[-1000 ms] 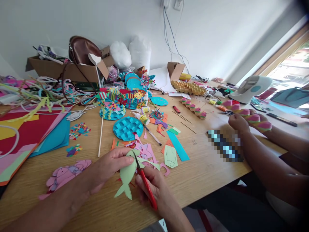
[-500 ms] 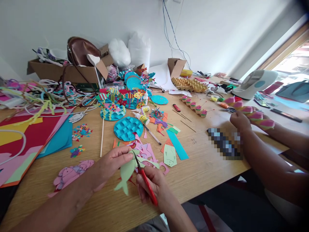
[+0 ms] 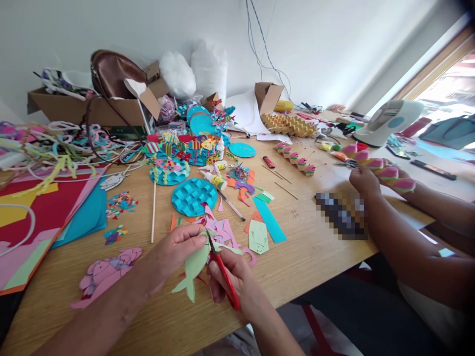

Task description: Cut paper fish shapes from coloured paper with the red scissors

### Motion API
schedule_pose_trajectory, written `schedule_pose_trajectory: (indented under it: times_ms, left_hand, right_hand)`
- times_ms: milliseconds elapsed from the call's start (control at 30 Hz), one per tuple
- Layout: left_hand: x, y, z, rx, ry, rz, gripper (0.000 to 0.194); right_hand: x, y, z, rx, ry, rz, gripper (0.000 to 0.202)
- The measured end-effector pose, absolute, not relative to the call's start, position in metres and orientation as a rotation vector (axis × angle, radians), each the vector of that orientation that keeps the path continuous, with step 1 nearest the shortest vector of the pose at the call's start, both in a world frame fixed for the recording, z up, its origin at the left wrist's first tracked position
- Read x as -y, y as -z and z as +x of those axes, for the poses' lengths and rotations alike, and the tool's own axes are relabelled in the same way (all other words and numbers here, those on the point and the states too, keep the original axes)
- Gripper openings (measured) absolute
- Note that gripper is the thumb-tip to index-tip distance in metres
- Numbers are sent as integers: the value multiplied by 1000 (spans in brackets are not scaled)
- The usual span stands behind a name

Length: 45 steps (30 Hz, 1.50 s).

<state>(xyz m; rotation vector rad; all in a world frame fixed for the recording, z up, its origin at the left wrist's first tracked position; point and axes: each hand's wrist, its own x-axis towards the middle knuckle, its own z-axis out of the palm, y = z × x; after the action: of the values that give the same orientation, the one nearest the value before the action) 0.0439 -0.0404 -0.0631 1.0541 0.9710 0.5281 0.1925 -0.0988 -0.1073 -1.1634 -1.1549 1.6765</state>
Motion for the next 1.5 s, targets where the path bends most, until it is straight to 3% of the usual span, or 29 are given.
schedule_pose_trajectory:
  times_ms: [433, 1100, 1500]
  left_hand:
    - [36, 57, 39, -1022, -486, 1063, 27]
    - [38, 46, 32, -979, -361, 1214, 12]
    - [24, 32, 33, -942, -71, 1241, 13]
  right_hand:
    - [100, 114, 196, 1218, -1670, -1154, 46]
    - [105, 103, 212, 1378, -1708, -1105, 51]
    - [105, 95, 226, 1574, -1609, -1193, 44]
